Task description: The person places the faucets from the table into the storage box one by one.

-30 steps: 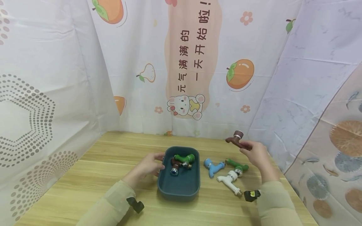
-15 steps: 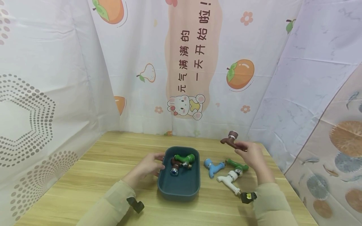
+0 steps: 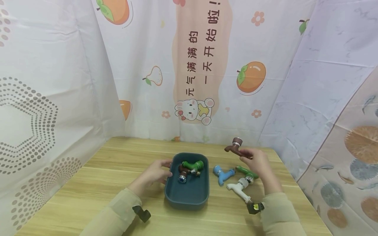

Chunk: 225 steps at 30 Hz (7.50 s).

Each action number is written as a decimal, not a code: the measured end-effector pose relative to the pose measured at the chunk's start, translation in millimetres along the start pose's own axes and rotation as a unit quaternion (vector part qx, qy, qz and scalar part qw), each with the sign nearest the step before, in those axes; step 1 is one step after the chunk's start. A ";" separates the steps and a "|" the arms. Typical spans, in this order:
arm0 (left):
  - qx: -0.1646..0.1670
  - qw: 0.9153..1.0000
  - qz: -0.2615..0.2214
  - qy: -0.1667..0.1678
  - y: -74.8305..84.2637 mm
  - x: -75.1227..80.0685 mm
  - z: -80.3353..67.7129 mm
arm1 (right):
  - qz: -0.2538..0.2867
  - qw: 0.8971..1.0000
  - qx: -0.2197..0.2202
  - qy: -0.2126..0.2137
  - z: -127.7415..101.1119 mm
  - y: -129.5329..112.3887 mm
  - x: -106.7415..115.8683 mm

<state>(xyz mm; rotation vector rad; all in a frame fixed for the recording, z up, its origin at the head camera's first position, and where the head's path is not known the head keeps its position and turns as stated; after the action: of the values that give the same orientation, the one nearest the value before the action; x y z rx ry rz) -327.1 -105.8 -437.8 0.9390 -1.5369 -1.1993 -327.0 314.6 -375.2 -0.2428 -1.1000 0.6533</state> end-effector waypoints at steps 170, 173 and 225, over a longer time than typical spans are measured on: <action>-0.007 1.000 0.000 -0.005 -3.0 2.2 4.5 | 0.067 0.969 0.104 -0.212 52.2 -117.0 -92.2; -0.005 1.000 -0.004 -0.006 -2.8 2.4 4.3 | 0.070 0.971 0.102 -0.205 50.6 -117.3 -87.1; 0.004 1.000 -0.014 -0.004 -3.6 1.5 4.9 | 0.070 0.988 0.050 -0.129 13.6 -42.9 -5.6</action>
<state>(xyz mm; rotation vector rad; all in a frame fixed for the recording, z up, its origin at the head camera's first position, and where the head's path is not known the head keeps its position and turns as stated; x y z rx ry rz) -332.2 -106.8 -441.5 0.9653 -1.5391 -1.2194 -324.8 275.6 -352.1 -0.1513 -1.3024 0.8812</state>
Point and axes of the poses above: each hand's wrist, its own z-axis towards the middle knuckle, its own x-axis out of the back of the hand, y = z × x, the point moved 2 cm from there along z, towards the middle knuckle, and after that the axes turned 2 degrees about y, right-handed, at the moved point
